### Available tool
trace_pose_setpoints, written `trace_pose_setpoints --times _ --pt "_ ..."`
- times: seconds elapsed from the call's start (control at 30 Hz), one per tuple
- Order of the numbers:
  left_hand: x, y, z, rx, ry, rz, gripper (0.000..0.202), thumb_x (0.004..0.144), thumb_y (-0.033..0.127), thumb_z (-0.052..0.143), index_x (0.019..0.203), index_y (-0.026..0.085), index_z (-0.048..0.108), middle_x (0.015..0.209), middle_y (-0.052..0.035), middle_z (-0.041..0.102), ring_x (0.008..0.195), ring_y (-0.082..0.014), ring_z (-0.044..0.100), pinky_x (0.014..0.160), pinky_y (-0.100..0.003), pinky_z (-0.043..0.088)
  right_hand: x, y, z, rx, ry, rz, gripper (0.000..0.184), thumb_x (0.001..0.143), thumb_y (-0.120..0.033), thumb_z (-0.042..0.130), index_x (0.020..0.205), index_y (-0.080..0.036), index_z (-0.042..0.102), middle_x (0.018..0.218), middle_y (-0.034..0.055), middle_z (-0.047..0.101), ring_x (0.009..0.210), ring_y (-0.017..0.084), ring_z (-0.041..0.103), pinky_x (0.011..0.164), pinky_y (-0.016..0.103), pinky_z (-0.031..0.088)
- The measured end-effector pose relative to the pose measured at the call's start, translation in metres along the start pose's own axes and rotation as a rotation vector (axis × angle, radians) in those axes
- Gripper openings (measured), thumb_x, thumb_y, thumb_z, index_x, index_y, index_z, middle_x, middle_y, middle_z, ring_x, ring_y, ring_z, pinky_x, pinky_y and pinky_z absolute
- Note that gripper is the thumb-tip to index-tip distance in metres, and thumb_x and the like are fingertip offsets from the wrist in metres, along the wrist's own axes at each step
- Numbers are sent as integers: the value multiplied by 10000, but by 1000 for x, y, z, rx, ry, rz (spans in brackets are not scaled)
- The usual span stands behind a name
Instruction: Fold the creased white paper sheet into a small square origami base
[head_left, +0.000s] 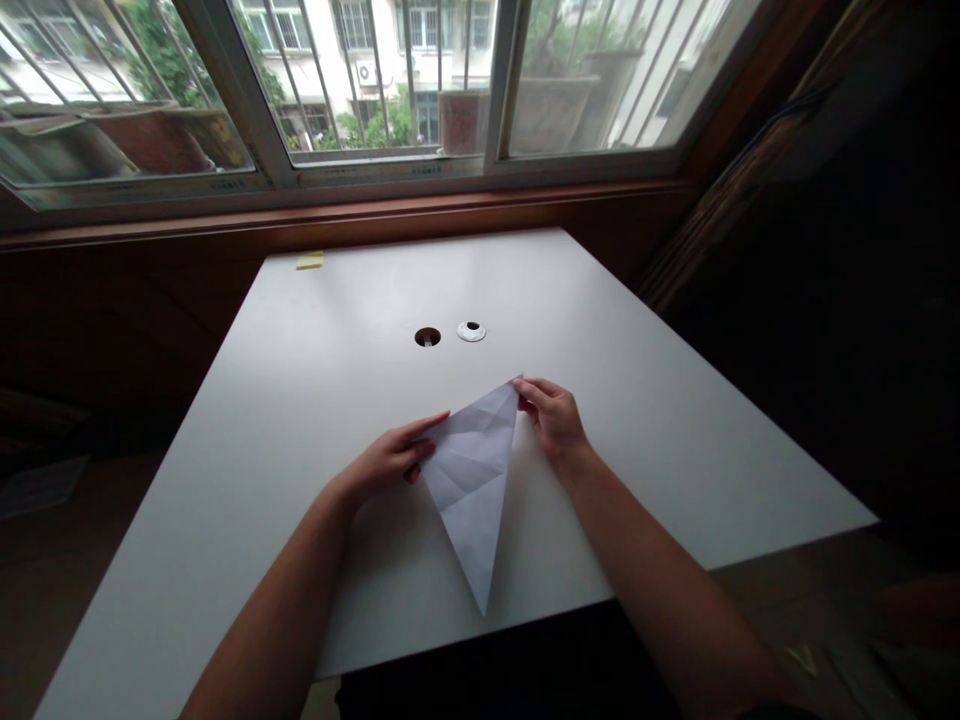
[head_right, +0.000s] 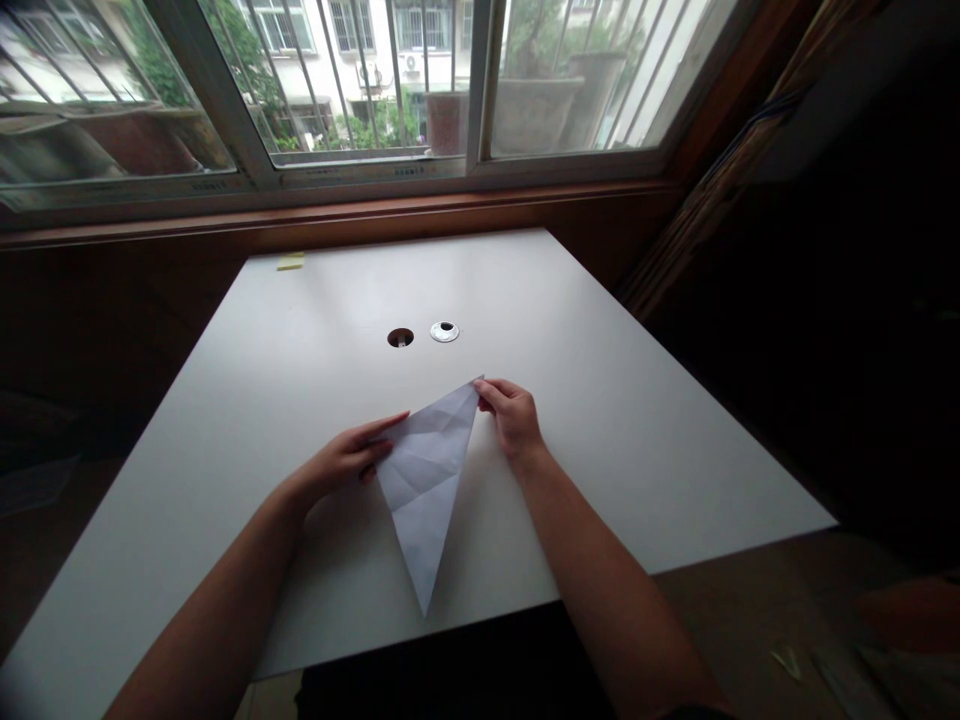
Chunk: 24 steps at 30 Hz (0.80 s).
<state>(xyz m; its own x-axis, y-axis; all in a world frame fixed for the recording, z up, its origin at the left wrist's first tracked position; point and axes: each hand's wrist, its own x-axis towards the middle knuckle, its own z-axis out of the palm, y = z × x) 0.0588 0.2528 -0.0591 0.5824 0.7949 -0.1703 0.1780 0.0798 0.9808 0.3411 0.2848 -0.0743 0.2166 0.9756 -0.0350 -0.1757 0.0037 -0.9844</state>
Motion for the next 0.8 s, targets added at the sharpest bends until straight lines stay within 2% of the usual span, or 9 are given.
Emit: trace_pose_setpoints --times 0.23,0.47,0.67,0.8 --pt "-1 2 0 28 -14 -7 585 904 370 560 1460 243 430 621 46 433 496 -83 428 482 -203 355 1 -2 -1 61 67 -6 163 704 -349 744 761 -198 724 717 19 667 636 133 559 630 289 450" --pt "-2 1 -1 23 4 -2 586 901 369 563 1455 225 439 618 46 422 492 -84 430 473 -202 352 7 -3 -13 142 174 7 178 683 -329 763 772 -182 714 708 23 674 632 122 579 626 268 479" --pt "-1 -1 -1 9 11 -10 593 905 371 567 1462 227 424 626 48 432 487 -74 424 466 -194 345 5 1 -10 126 90 -2 297 744 -459 725 820 -172 715 749 33 686 620 119 579 600 254 470" --pt "-1 -1 -1 -11 35 1 587 903 379 578 1453 231 437 632 47 454 487 -70 437 466 -189 354 -3 3 -3 62 -107 15 342 791 -509 689 768 -168 695 677 13 640 601 118 546 590 251 434"
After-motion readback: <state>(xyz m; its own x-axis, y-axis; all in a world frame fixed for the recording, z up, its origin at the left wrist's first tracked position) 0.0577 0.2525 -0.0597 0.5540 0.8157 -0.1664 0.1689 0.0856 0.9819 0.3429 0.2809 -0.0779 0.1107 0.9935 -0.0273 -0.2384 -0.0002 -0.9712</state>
